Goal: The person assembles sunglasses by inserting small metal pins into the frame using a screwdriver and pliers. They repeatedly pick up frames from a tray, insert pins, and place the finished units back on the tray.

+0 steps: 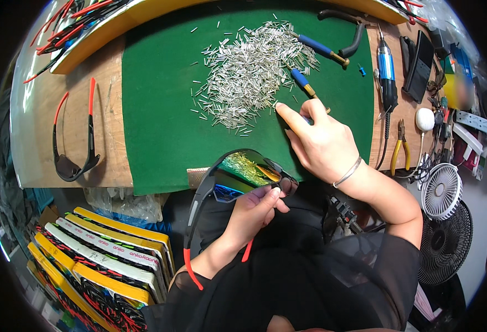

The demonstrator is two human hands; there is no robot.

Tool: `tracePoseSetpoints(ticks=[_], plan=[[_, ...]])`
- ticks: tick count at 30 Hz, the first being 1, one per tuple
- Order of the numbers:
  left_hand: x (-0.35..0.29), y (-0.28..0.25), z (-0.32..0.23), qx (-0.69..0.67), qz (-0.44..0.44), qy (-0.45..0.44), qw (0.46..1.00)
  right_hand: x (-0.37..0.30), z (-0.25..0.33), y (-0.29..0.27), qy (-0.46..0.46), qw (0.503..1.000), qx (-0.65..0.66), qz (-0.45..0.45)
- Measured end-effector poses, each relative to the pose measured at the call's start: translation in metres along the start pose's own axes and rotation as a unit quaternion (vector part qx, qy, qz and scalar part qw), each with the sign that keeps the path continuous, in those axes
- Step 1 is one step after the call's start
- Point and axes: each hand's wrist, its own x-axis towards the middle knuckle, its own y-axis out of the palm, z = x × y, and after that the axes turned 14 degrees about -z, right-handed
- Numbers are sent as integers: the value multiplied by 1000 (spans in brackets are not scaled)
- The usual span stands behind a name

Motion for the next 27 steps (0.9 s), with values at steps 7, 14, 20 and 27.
tracePoseSetpoints(ticks=[7, 14, 20, 27], plan=[[-3, 2, -3, -13, -6, -12, 1000, 0, 1, -1, -1, 1000, 7, -9], [-3, 2, -2, -7, -10, -6, 1000, 2, 3, 4, 3, 1000, 0, -15], [-4, 4, 2, -2, -27, 8, 1000, 3, 6, 2, 2, 1000, -21, 5], [-6, 4, -4, -7, -13, -2, 1000, 5, 3, 1, -30, 1000, -7, 1]])
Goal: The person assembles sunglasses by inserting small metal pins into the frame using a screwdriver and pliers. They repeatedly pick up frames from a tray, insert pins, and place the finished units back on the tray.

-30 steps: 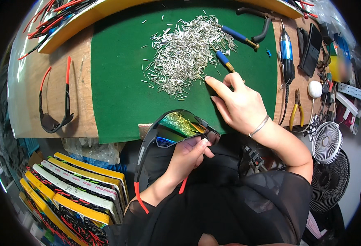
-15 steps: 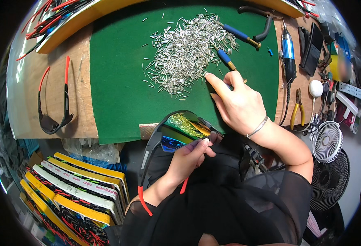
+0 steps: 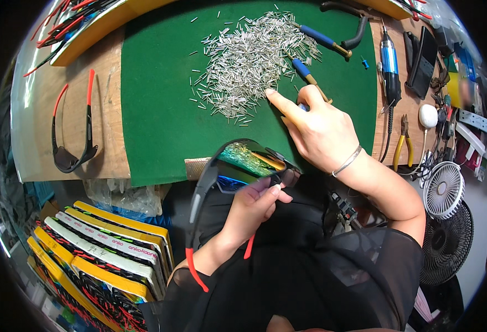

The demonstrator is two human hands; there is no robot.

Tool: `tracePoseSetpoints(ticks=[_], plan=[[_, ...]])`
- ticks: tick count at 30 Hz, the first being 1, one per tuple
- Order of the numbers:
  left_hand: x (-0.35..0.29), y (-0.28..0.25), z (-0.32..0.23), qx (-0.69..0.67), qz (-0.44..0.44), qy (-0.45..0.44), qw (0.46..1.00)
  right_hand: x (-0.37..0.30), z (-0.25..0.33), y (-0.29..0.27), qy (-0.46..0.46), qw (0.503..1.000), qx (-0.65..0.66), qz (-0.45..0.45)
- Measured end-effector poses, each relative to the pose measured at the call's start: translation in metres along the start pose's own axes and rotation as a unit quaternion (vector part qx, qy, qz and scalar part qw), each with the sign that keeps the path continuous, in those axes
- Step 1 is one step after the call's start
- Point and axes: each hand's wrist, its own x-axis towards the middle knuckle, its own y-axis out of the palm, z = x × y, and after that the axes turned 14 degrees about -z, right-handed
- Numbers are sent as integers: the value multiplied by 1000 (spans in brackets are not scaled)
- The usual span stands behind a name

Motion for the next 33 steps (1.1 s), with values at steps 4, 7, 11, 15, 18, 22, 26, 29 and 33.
tracePoseSetpoints(ticks=[4, 7, 11, 15, 18, 22, 26, 29, 33], plan=[[1, -4, 4, -8, 25, 27, 999, -3, -3, -4, 14, 999, 9, 27], [-1, -3, 5, 3, 15, 41, 999, -15, -3, -23, 35, 994, 37, 98], [-2, 4, 2, -15, 13, 13, 1000, -22, -11, -35, 77, 994, 76, 34], [0, 5, 5, -25, 7, 11, 1000, -22, -16, -19, 56, 995, 86, 17], [-3, 5, 4, -9, -14, -1, 1000, -25, -8, -14, 56, 997, 55, 12], [-2, 3, 6, -29, -17, -9, 999, -27, -8, -13, 33, 999, 40, 7], [1, 4, 6, -6, -16, 7, 1000, -27, -8, -12, 14, 999, 34, 4], [-1, 5, 2, 0, -19, 0, 1000, -26, -6, -9, 24, 999, 21, -11], [0, -1, 3, -31, 6, -14, 999, -26, -5, -10, 37, 999, 20, -5]])
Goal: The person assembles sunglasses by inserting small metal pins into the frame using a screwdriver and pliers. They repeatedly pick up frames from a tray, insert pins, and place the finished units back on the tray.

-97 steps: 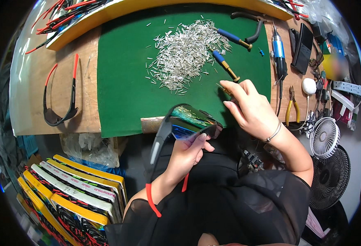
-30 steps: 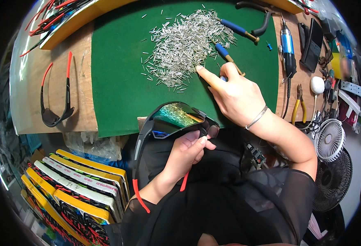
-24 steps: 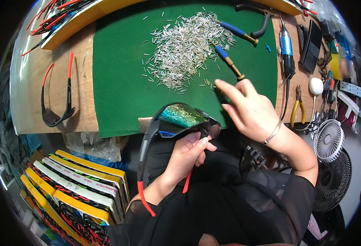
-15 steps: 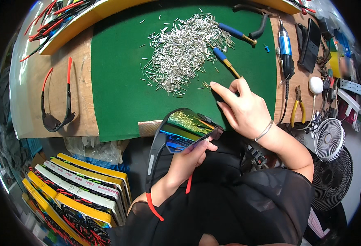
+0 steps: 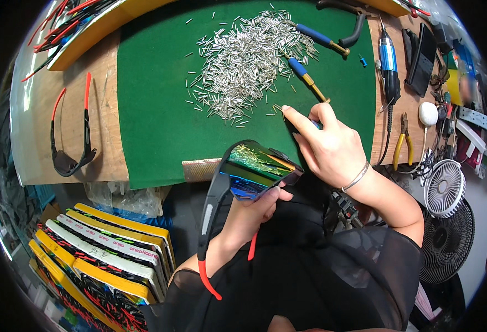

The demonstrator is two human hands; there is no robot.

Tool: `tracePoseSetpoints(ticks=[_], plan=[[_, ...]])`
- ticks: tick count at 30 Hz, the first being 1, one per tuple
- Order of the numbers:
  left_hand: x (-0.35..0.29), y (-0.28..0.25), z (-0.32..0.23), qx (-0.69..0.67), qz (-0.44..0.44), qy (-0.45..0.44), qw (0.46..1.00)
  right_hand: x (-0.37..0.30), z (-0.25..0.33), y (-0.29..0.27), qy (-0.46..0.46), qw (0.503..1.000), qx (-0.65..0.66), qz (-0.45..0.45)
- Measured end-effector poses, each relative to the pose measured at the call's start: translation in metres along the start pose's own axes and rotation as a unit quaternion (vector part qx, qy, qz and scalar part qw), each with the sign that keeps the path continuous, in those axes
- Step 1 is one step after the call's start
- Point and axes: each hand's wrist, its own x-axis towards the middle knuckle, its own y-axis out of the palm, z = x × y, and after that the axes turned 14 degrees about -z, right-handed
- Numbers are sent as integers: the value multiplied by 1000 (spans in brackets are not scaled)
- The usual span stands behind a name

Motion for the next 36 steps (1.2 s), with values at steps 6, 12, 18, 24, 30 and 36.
tracePoseSetpoints(ticks=[6, 12, 18, 24, 30, 36], plan=[[-2, 4, -5, 4, 5, -13, 1000, 0, 0, 2, 8, 1000, 5, 2], [-3, 2, -4, 3, -15, -21, 1000, 5, 1, 6, -11, 1000, -3, -9], [-4, 6, -5, -4, -31, -28, 999, 6, 4, 5, -8, 1000, -14, 6], [-2, 5, -7, -18, -17, -17, 1000, 9, -2, 10, -10, 1000, 11, -3], [-7, 10, -6, -45, -35, -18, 998, -17, -6, -26, 46, 996, 58, 42], [-7, 14, -1, -25, -37, 16, 999, -61, 14, -53, -37, 994, 21, 103]])
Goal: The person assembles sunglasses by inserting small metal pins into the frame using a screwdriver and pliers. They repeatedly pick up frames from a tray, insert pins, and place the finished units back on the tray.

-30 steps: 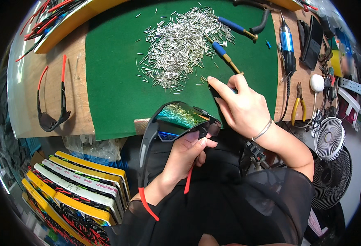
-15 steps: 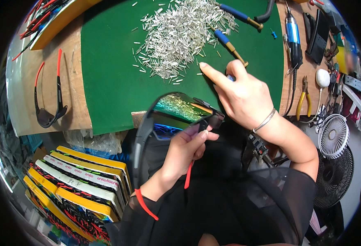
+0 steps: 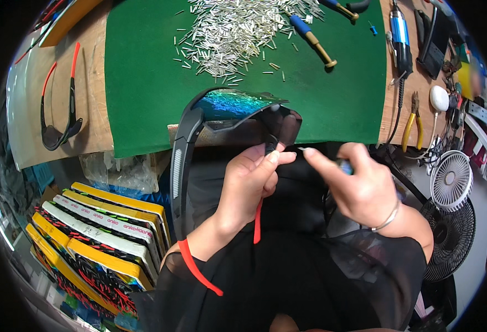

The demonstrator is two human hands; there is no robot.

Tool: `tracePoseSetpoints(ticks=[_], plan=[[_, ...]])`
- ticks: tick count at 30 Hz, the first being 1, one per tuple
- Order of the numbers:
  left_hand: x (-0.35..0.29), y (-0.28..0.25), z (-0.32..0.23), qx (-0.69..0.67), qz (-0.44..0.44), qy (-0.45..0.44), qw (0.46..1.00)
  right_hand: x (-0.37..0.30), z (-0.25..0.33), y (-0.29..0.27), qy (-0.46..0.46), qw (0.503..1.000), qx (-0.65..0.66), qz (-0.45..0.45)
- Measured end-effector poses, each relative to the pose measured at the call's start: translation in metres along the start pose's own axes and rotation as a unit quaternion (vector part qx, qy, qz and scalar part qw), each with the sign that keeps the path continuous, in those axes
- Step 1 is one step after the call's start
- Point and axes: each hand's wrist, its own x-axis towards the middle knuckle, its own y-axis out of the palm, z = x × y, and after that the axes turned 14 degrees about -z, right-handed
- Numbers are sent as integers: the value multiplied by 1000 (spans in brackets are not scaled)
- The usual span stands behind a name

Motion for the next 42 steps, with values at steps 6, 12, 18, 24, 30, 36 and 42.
tracePoseSetpoints(ticks=[6, 12, 18, 24, 30, 36, 42], plan=[[1, 3, 2, -19, 6, 21, 1000, 3, 3, 30, -81, 995, -44, -49], [2, 1, 3, -31, 7, 16, 999, 1, 6, 28, -81, 994, -68, -30], [1, 1, 1, -53, 16, -6, 998, -1, 6, 32, -76, 993, -78, -42], [6, -5, 6, -59, 31, -9, 998, 2, 6, 35, -84, 992, -80, -53], [6, -5, 2, -64, 24, -21, 997, 5, -3, 38, -105, 991, -57, -64], [8, -7, 0, -54, 25, -30, 998, 7, -3, 37, -107, 991, -43, -62], [10, -9, 0, -47, 30, -29, 998, 11, -4, 38, -113, 991, -37, -62]])
